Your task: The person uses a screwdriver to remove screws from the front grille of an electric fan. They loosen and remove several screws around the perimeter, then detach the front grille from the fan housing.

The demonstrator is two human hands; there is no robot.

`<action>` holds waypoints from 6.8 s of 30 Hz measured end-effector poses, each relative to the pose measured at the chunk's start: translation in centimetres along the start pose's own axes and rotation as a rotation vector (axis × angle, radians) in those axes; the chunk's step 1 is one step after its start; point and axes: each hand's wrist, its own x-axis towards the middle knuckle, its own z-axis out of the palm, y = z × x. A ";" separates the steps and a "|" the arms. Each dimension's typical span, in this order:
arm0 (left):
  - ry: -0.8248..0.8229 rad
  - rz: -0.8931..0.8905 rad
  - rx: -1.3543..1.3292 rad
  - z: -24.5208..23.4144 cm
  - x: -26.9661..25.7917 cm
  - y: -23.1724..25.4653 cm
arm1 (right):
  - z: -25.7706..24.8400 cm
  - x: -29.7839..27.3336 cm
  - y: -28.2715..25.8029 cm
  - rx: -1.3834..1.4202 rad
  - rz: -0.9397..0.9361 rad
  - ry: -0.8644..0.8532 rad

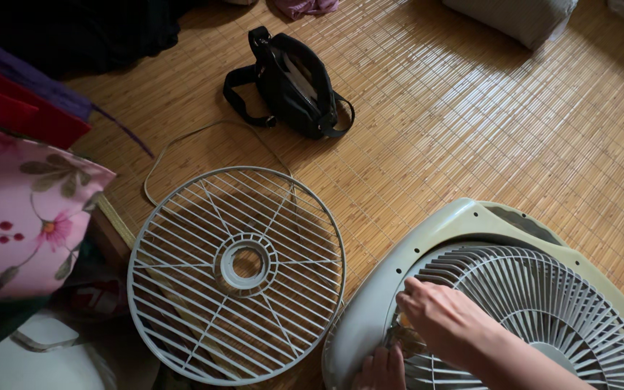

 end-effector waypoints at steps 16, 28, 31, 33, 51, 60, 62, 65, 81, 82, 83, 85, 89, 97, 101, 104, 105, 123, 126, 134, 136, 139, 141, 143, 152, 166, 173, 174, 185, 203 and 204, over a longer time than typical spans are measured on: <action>-0.423 -0.092 -0.247 -2.3 0.3 -0.2 | -0.4 1.3 0.2 -0.094 -0.074 -0.012; 0.059 -0.016 -0.008 1.3 -1.2 0.2 | 0.1 1.3 0.2 -0.086 -0.081 0.053; 0.165 -0.034 0.029 3.1 -1.9 0.5 | 0.3 0.8 0.3 -0.080 -0.054 0.116; 0.169 -0.035 0.073 4.4 -2.0 0.1 | 0.4 1.0 0.0 -0.070 -0.042 0.134; -0.407 -0.048 -0.198 1.6 -2.2 -0.5 | -1.4 0.5 -0.1 -0.069 -0.048 0.050; -0.758 -0.390 -0.416 -13.5 14.0 -4.1 | -5.3 -0.8 -1.0 0.126 0.179 0.100; -0.739 -0.237 -0.395 -15.7 16.6 -4.8 | -6.5 -1.5 -1.4 0.142 0.300 0.075; -0.691 0.083 -0.380 -16.7 19.3 -5.1 | -7.7 -2.2 -1.6 0.195 0.458 0.079; -0.823 0.097 -0.118 -13.9 19.6 -2.7 | -6.8 -6.2 0.6 0.342 0.551 0.251; -0.866 0.097 -0.101 -14.0 20.0 -2.5 | -6.8 -6.3 0.6 0.346 0.552 0.249; -0.908 0.097 -0.083 -14.2 20.2 -2.3 | -6.8 -6.4 0.7 0.350 0.552 0.247; -0.932 0.095 -0.064 -14.3 20.4 -2.1 | -6.7 -6.6 0.6 0.358 0.554 0.243; -0.865 0.121 -0.053 -13.9 20.5 -2.5 | -6.7 -7.0 0.3 0.367 0.541 0.248; -0.730 0.214 -0.060 -13.5 19.9 -3.2 | -6.1 -7.8 0.4 0.388 0.575 0.239; -0.784 0.211 0.021 -14.4 20.8 -2.9 | -5.8 -8.0 -0.1 0.415 0.544 0.242; -0.863 0.170 0.123 -14.9 21.4 -1.8 | -5.7 -8.3 -0.3 0.429 0.551 0.219; -0.896 0.154 0.165 -15.1 21.6 -1.5 | -5.7 -8.4 -0.4 0.441 0.551 0.217; -0.756 0.124 -0.273 -15.5 20.5 -4.5 | -6.2 -8.2 -1.4 0.451 0.485 0.230; -0.760 -0.093 -0.427 -16.7 20.7 -5.1 | -6.0 -8.0 -1.5 0.458 0.353 0.336; -1.040 -0.517 -0.460 -13.5 24.0 -5.5 | -4.0 -5.8 -1.9 0.343 0.255 0.168; -1.081 -0.551 -0.466 -13.2 23.7 -5.7 | -3.4 -5.1 -2.0 0.339 0.197 0.174; -1.081 -0.475 -0.502 -13.3 23.5 -5.8 | -3.0 -4.3 -2.1 0.256 0.118 0.169; -1.072 -0.384 -0.483 -13.8 23.2 -6.0 | -2.9 -3.9 -2.3 0.167 0.103 0.155; -1.099 -0.352 -0.478 -14.4 22.8 -6.1 | -2.8 -3.7 -2.4 0.152 0.103 0.137; -1.116 -0.254 -0.510 -16.4 22.9 -5.7 | -1.9 -2.1 -1.4 0.103 0.018 0.156; -1.244 -0.218 -0.422 -18.3 24.1 -5.1 | -2.7 -1.9 -2.1 0.062 0.005 0.115; -1.199 -0.196 -0.442 -17.5 23.3 -5.5 | -5.1 -1.4 -2.0 0.108 0.106 0.085; -1.199 -0.198 -0.453 -17.2 23.0 -5.5 | -5.4 -1.7 -2.0 0.133 0.125 0.099; -1.230 -1.054 -0.843 -13.2 26.0 -4.8 | -6.0 -3.6 -2.6 0.147 0.262 0.291; -1.077 -0.431 -0.109 -17.9 27.5 -4.6 | -5.5 -10.4 -4.2 0.386 0.230 0.508; -1.092 -0.421 -0.076 -18.9 27.4 -4.7 | -5.5 -10.9 -4.0 0.374 0.263 0.494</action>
